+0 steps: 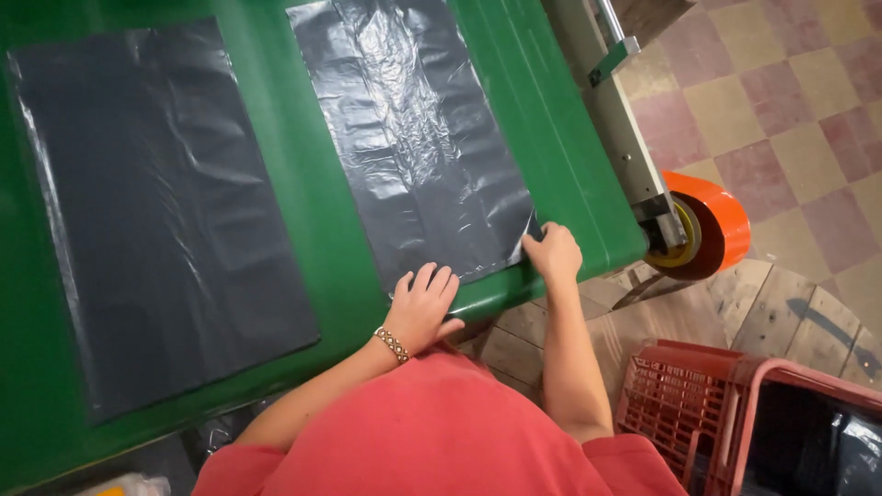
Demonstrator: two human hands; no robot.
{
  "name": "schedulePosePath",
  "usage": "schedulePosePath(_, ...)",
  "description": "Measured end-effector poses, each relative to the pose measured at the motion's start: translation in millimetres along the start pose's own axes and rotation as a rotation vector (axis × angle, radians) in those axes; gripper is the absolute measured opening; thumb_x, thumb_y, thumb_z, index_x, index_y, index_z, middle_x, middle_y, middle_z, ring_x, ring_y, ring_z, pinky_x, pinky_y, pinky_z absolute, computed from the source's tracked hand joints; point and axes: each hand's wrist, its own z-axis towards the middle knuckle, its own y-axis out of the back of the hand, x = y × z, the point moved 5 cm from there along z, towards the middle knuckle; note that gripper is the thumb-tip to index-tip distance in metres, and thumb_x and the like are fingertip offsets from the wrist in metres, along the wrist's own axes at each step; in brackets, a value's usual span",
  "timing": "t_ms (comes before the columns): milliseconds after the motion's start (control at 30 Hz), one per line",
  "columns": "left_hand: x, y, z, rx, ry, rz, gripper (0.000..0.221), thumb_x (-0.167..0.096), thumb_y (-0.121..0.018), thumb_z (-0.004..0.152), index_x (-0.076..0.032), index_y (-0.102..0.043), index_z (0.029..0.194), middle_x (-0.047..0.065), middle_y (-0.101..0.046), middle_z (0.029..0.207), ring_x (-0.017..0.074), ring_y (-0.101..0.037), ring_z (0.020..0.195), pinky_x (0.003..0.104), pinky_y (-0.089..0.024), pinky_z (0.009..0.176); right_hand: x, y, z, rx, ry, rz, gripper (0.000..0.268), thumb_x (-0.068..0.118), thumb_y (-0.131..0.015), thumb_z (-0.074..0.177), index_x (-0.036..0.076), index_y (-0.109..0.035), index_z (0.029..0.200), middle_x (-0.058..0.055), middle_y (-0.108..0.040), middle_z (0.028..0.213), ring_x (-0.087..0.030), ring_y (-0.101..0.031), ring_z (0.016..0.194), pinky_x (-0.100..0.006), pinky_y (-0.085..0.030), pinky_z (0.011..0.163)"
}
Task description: Folding plastic bags coming off a conveyor belt and placing them into a storage bin.
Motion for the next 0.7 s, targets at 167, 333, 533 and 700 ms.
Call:
schedulePosePath(167,14.1,-11.5,12.4,-0.129,0.107,0.071,0.086,-0.082,-0.048,0.078,-0.012,-0.052,0.129,0.005,-0.053,0.113,0.0251,-0.052,0.112,0.042,-0.049,0.076,37.4,49.1,-15.8,-0.082,0.111,0.593,0.042,0.019,-0.071,0.081,0.008,-0.055,0.118,-0.026,-0.068,0.099,-0.044,-0.067,0.098,-0.051,-0.055,0.079)
schedulePosePath(333,61.4,1.9,8.6,-0.315,0.224,0.174,0.01,-0.027,-0.056,0.089,-0.019,-0.055,0.083,-0.001,-0.046,0.082,0.0224,-0.053,0.085,0.035,-0.044,0.06,74.6,112.0,-51.0,-0.087,0.309,1.112,0.06,-0.001,-0.051,0.084,0.014,-0.048,0.143,-0.007,-0.065,0.083,-0.01,-0.057,0.067,-0.02,-0.05,0.051)
schedulePosePath(533,84.3,60.2,-53.0,0.258,0.144,-0.285,0.02,-0.037,-0.061,0.09,-0.021,-0.064,0.102,-0.002,-0.064,0.098,0.0233,-0.065,0.101,0.039,-0.055,0.077,1.4,81.2,-62.8,0.416,0.544,1.167,0.033,-0.006,-0.049,0.084,-0.004,-0.067,0.112,-0.013,-0.067,0.096,-0.02,-0.062,0.093,-0.033,-0.048,0.089)
schedulePosePath(700,113.7,138.6,-47.8,0.314,0.283,-0.69,0.026,-0.03,-0.064,0.091,-0.01,-0.07,0.106,0.013,-0.074,0.105,0.0347,-0.069,0.105,0.044,-0.055,0.087,36.2,114.5,-95.4,0.545,0.605,1.098,0.048,-0.01,-0.056,0.074,-0.006,-0.066,0.121,-0.023,-0.072,0.102,-0.029,-0.069,0.095,-0.041,-0.052,0.089)
